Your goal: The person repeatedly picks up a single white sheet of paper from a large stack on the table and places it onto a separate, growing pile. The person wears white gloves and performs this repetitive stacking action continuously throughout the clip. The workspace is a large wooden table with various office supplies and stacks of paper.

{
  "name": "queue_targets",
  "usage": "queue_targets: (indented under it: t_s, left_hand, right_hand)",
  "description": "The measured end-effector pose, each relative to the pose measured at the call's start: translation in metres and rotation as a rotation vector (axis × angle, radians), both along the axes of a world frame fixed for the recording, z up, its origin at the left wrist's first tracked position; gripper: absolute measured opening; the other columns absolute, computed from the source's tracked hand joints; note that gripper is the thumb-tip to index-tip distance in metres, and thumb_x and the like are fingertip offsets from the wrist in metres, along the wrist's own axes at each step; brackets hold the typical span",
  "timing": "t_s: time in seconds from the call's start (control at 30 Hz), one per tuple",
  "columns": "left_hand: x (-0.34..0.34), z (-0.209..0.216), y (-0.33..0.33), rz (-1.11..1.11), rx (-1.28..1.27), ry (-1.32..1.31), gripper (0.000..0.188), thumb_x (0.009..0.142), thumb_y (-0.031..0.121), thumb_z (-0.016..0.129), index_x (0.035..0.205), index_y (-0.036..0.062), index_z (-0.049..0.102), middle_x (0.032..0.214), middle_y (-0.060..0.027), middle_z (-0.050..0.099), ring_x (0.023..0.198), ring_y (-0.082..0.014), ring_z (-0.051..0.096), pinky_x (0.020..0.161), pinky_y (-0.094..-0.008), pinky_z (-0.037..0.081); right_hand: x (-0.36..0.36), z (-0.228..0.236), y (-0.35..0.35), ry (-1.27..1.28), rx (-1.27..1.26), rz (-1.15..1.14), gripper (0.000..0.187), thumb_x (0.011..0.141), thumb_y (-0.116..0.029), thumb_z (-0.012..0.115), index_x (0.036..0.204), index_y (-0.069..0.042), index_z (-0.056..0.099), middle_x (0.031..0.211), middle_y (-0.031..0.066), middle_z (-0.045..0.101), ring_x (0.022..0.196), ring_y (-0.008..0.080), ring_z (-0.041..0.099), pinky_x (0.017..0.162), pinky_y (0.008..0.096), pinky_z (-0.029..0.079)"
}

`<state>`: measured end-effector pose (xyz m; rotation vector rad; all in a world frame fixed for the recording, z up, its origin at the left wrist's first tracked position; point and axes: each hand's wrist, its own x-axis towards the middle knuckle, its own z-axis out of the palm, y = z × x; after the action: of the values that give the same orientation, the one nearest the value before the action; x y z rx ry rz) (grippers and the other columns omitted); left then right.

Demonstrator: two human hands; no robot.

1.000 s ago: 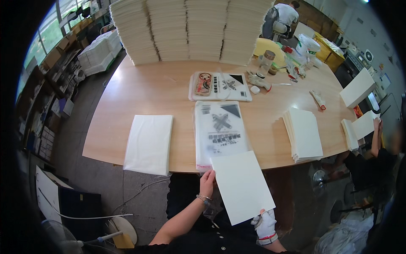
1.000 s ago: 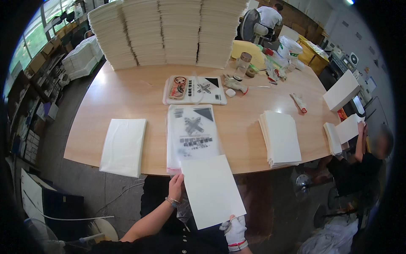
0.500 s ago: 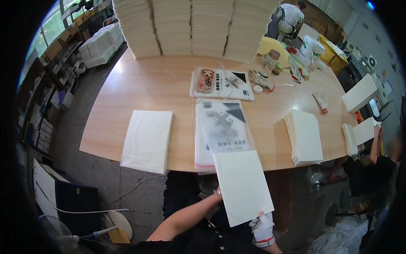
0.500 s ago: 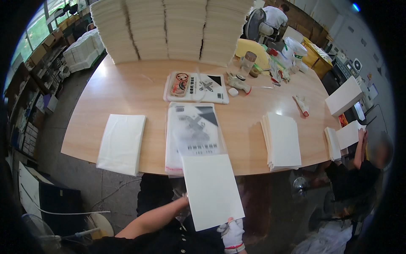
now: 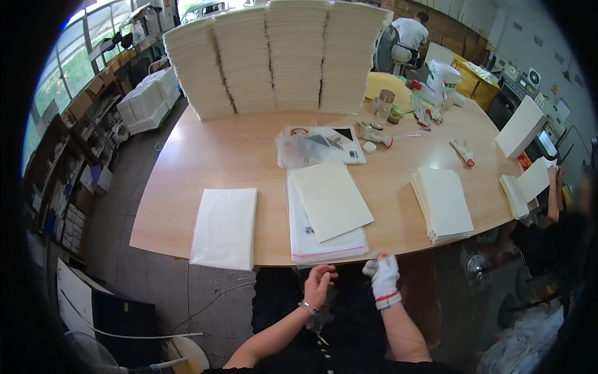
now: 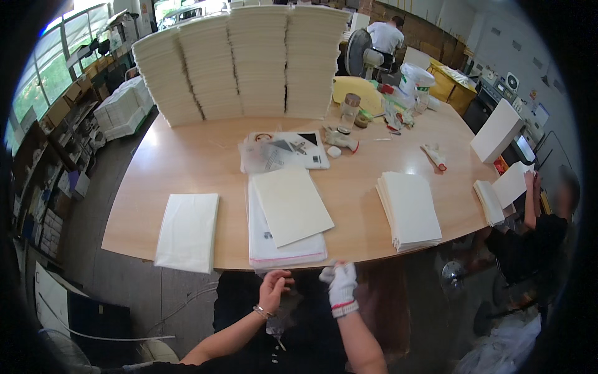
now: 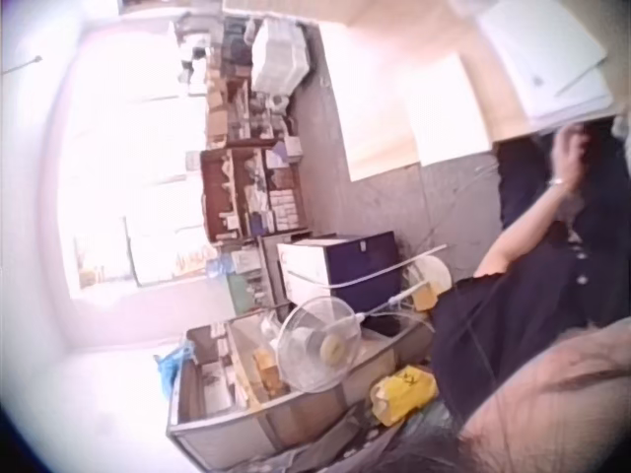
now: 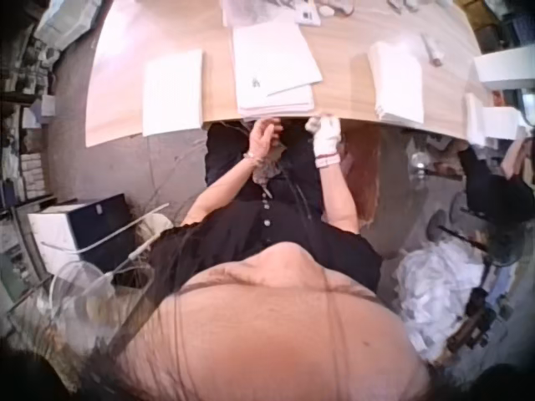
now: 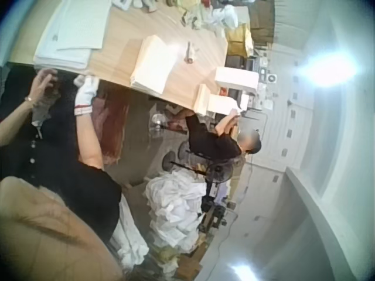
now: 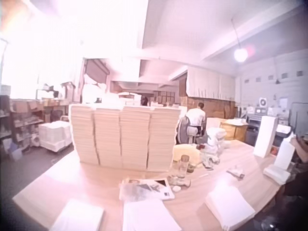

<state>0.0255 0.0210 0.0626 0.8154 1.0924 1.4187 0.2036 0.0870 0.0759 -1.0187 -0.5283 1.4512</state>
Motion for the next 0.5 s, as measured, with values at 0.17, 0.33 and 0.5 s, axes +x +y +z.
queue_targets:
  t_s: [0.17,0.33,0.5]
  left_hand:
    - [-0.019,0.029,0.049,0.221,-0.173,-0.2,0.045,0.083,0.014,0.053,0.123,0.0042,0.036,0.119,-0.0092,0.044,0.104,-0.0181,0.045,0.078,-0.0338,0.041]
    - [-0.021,0.001,0.091,0.068,-0.335,-0.43,0.049,0.078,0.015,0.058,0.121,0.0066,0.036,0.106,-0.0074,0.048,0.099,-0.0244,0.048,0.073,-0.0386,0.044]
    - [-0.049,0.001,0.089,-0.033,-0.371,-0.467,0.058,0.081,0.016,0.054,0.128,0.001,0.024,0.107,-0.0093,0.047,0.101,-0.0257,0.049,0.072,-0.0398,0.047]
  right_hand:
    - [0.015,0.007,0.104,-0.617,0.051,0.138,0.022,0.081,-0.017,0.048,0.097,-0.003,0.045,0.071,0.0073,0.055,0.054,0.0155,0.056,0.046,0.0281,0.048]
    - [0.017,0.021,0.14,-0.419,-0.156,0.283,0.02,0.078,-0.025,0.059,0.067,-0.011,0.051,0.053,0.0016,0.048,0.041,0.0124,0.045,0.038,0.0267,0.039]
    - [-0.02,-0.006,0.136,-0.155,-0.116,0.421,0.017,0.084,-0.027,0.052,0.086,-0.01,0.049,0.06,0.0064,0.054,0.045,0.0148,0.052,0.037,0.0253,0.041]
